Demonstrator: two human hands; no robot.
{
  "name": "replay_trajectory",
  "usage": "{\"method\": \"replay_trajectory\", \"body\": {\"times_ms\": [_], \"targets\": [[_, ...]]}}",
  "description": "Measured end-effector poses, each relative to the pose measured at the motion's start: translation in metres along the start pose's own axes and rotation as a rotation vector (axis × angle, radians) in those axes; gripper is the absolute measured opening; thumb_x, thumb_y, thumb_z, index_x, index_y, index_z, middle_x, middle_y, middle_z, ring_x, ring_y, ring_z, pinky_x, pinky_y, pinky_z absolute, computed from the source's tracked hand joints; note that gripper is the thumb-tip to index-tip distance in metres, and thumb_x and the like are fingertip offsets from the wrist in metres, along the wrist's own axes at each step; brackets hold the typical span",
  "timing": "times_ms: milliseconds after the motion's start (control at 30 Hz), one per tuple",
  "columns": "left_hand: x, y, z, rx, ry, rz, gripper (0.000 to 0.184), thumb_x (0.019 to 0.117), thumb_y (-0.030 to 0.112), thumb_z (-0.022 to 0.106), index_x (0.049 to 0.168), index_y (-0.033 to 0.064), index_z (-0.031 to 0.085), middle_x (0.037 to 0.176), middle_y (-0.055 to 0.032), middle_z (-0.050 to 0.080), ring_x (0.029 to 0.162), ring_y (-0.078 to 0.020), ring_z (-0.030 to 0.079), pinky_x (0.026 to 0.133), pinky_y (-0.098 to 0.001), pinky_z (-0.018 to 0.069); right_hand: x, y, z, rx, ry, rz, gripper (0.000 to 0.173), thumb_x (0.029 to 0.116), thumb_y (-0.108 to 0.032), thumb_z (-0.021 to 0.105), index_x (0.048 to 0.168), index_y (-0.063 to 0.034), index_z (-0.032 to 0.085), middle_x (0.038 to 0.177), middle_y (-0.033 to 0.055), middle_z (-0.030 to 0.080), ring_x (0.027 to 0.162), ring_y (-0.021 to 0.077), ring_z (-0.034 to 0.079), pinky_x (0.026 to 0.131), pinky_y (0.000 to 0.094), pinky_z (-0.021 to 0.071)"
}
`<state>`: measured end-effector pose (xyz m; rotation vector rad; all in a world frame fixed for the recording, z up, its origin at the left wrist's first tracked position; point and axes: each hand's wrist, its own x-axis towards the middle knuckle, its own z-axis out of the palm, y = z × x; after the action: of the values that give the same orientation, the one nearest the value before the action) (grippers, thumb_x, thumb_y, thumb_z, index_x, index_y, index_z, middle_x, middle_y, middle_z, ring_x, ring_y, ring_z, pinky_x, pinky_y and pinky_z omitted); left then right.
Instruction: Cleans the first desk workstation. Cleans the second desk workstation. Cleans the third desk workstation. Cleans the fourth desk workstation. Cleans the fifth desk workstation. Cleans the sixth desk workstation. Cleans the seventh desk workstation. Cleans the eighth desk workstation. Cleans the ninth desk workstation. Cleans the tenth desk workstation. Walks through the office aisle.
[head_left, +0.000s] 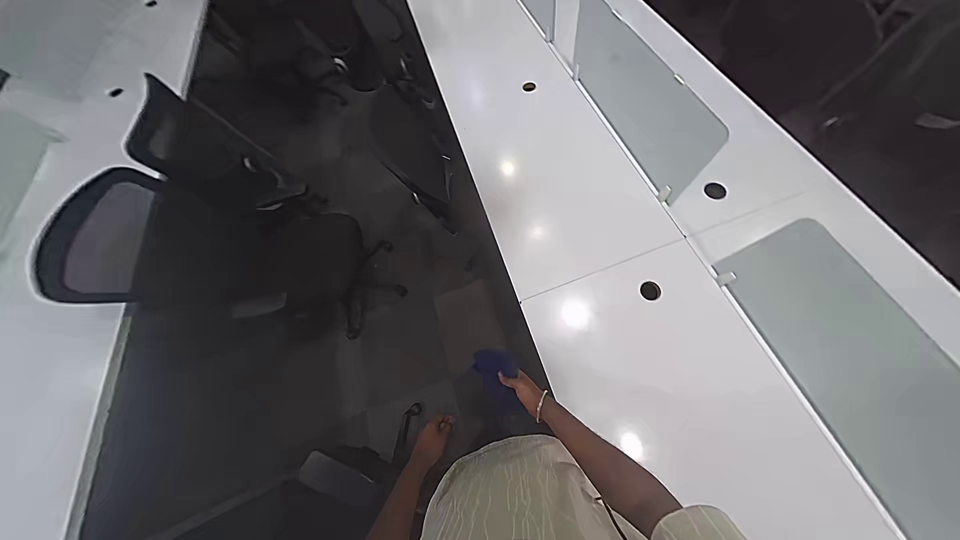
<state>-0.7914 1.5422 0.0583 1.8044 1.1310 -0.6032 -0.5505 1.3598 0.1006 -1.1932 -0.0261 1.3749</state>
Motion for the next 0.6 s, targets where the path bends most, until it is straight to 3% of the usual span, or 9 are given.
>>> {"method": "replay_trajectory", "body": {"times_ms": [133,300,500,533,600], "targets": [[0.003,-0.024,-0.015,-0.011,0.028,-0.099,0.036,0.1079,0.026,0.052,0.129,-0.0001,0.064,0.121,-0.0225,0.068,0.116,-0.0355,0.065,0.104,-0.0543,0.0478,0.025,-0.046,0.015,0.202,0.077,0.046,0.048,0.1101,-0.035,0.043,0.149,-0.0066,0.041,0.127,0.0149,0.066,0.112,0.0202,0.067,0.096,0.0398,0.0561],[0.012,-0.078,-0.030,-0.109,0.069,-0.276,0.041,0.1081,0.032,0.051,0.130,-0.0002,0.064,0.125,-0.0263,0.066,0.120,-0.0414,0.062,0.106,-0.0594,0.0457,0.065,-0.100,0.059,0.237,-0.004,0.024,0.044,0.1116,-0.034,0.037,0.146,-0.0073,0.046,0.127,0.0129,0.066,0.114,0.0202,0.066,0.098,0.0404,0.0553],[0.045,-0.122,-0.061,-0.205,0.100,-0.271,0.038,0.1029,0.038,0.057,0.120,0.0082,0.072,0.117,-0.0199,0.072,0.114,-0.0378,0.067,0.100,-0.0615,0.0499,0.147,-0.150,0.138,0.236,-0.060,0.026,0.045,0.1121,-0.038,0.031,0.140,-0.0096,0.053,0.123,0.0114,0.069,0.114,0.0215,0.067,0.096,0.0430,0.0566],[0.043,-0.116,-0.078,-0.177,0.114,-0.268,0.039,0.1038,0.037,0.054,0.121,0.0072,0.072,0.119,-0.0204,0.071,0.116,-0.0384,0.066,0.101,-0.0606,0.0497,0.163,-0.157,0.155,0.223,-0.045,0.009,0.047,0.1122,-0.039,0.029,0.139,-0.0098,0.054,0.122,0.0111,0.070,0.112,0.0210,0.068,0.095,0.0422,0.0571],[0.044,-0.082,-0.147,-0.237,-0.078,-0.378,0.045,0.1117,0.031,0.040,0.142,0.0015,0.056,0.144,-0.0224,0.056,0.137,-0.0376,0.050,0.115,-0.0543,0.0371,0.199,-0.175,0.191,0.208,0.005,-0.025,0.048,0.1123,-0.039,0.027,0.137,-0.0089,0.055,0.118,0.0113,0.071,0.108,0.0205,0.069,0.092,0.0413,0.0580]]}}
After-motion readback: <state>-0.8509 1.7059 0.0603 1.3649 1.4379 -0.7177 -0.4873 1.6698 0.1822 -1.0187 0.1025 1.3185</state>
